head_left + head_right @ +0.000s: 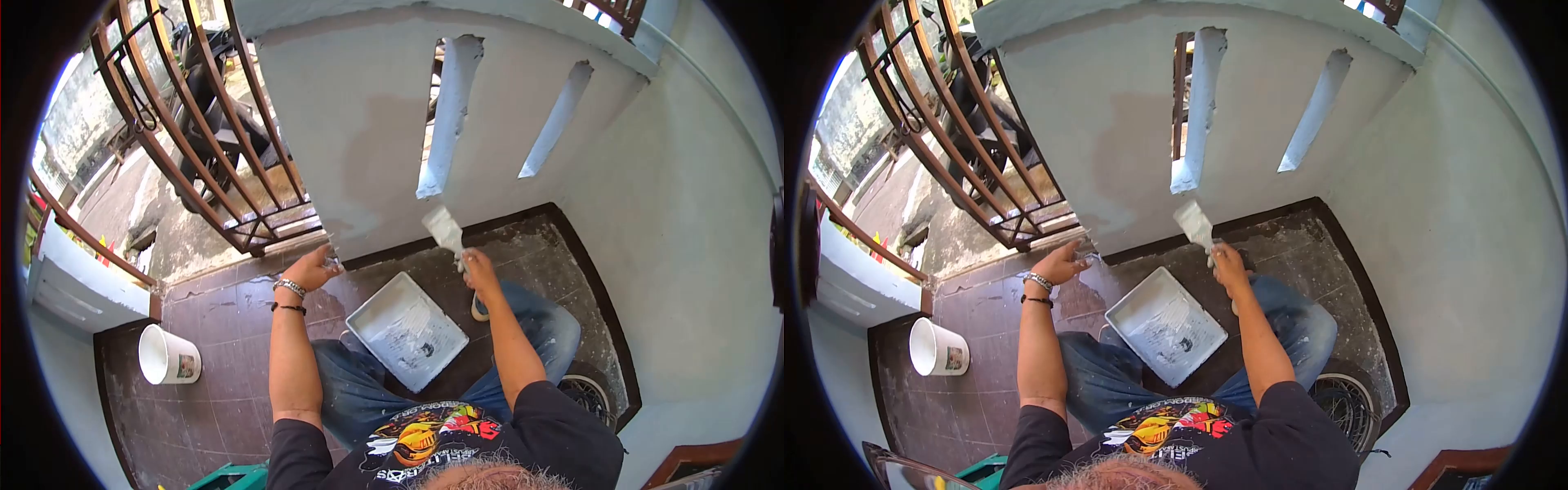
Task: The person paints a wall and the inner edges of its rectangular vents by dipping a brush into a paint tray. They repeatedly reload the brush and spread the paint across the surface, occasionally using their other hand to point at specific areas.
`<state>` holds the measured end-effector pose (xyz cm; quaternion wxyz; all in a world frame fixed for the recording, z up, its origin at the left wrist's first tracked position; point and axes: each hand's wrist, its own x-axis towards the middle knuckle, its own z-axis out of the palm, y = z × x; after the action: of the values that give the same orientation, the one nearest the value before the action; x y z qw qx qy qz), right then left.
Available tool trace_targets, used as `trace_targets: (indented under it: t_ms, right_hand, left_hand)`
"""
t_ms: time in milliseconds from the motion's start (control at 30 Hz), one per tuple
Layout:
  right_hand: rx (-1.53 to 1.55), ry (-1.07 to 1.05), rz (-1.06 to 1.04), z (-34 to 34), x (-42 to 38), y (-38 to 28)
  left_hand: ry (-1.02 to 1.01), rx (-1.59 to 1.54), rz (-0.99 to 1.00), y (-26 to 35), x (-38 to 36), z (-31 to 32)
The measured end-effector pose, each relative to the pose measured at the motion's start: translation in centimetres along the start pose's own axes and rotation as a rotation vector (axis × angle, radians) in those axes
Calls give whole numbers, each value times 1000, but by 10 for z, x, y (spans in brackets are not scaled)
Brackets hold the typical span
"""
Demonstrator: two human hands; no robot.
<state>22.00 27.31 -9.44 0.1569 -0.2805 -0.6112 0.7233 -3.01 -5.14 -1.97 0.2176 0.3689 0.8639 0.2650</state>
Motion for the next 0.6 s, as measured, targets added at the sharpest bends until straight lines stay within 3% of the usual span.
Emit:
trace_targets:
  t_ms: [67,233,400,467,600]
  right_hand:
    - [-227,0,23,-2,-3,42]
    - [-918,-78,-68,1,-29,109]
    - [-1116,-187,148,8,-48,134]
    - [-1158,-194,175,10,-53,138]
    - [-1241,-211,203,10,-58,137]
  left_hand:
    - [-22,-55,-102,17,-11,-12]
    - [-5,-121,-60,10,-14,-13]
    - [4,-143,-56,-4,-20,-10]
    - [77,-46,-21,-5,-32,-11]
    - [-4,-72,-112,-25,-52,-13]
